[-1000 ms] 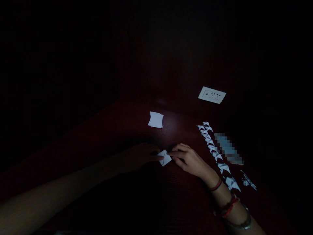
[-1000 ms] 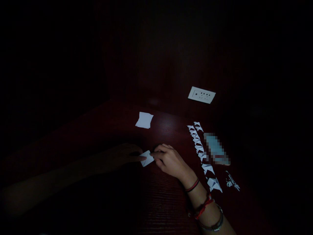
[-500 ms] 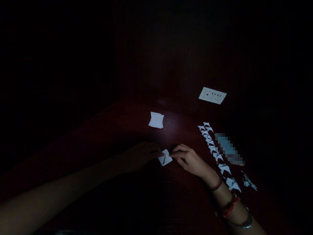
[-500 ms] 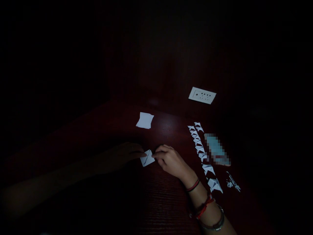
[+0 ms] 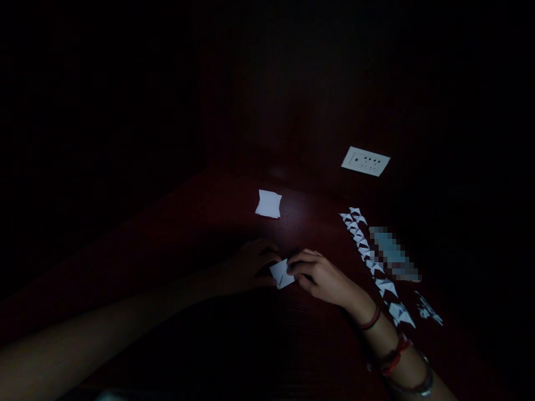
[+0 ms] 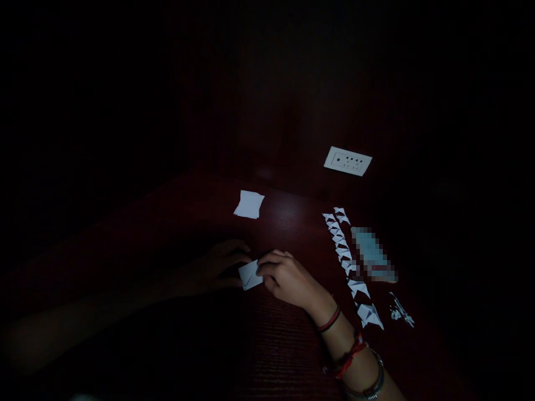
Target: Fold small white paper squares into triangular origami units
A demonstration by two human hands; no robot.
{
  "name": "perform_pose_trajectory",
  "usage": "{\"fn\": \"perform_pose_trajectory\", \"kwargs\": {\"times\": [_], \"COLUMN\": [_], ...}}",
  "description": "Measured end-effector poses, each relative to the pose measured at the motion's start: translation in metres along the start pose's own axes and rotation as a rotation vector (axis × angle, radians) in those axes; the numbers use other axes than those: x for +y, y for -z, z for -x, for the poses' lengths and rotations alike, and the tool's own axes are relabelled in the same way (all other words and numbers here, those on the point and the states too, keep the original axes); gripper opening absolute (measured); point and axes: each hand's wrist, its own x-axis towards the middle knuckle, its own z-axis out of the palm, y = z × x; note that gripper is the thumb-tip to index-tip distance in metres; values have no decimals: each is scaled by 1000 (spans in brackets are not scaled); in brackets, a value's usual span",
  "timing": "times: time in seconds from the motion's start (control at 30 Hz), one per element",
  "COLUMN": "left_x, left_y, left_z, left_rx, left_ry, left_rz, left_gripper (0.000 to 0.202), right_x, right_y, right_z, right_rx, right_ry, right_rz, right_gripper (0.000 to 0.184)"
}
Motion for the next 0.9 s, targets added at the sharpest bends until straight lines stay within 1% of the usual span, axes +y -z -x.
{"fn": "perform_pose_trajectory", "kwargs": {"times": [0.1, 0.23, 0.33, 0.4, 0.53, 0.6, 0.63, 0.67, 0.73, 0.8, 0.83, 0.9], "left_x": [1, 3, 2, 0, 0, 4, 6, 9, 14, 14, 14, 11], "left_y": [-1, 7, 17, 24, 37, 42, 43, 43, 40, 33, 28, 19], "left_z": [-3, -6, -7, -8, -9, -8, -7, -6, -4, -3, -2, -2], "left_rx": [7, 30, -29, -84, -159, -207, -200, -218, -157, -113, -100, -58], "left_ry": [19, 42, 27, -26, -221, -255, -254, -246, -219, -252, -271, -216], "left_rz": [117, 228, 246, 247, 206, 149, 115, 71, -40, -124, -149, -185], "left_gripper": [29, 12, 3, 6, 20, 23, 23, 22, 19, 27, 27, 24], "right_x": [0, 1, 0, -1, -4, -5, -5, -5, -6, -6, -5, -5], "right_y": [1, 4, 6, 9, 13, 15, 16, 16, 17, 17, 17, 16], "right_z": [0, 2, 3, 4, 5, 5, 5, 5, 5, 5, 5, 5], "right_rx": [-37, -61, -54, -51, -77, -85, -87, -91, -97, -101, -103, -107], "right_ry": [2, 1, -16, -20, -41, -58, -64, -69, -75, -77, -76, -71], "right_rz": [7, 10, 30, 50, 86, 98, 100, 100, 93, 82, 78, 76], "right_gripper": [23, 24, 21, 18, 16, 16, 17, 18, 20, 21, 21, 19]}}
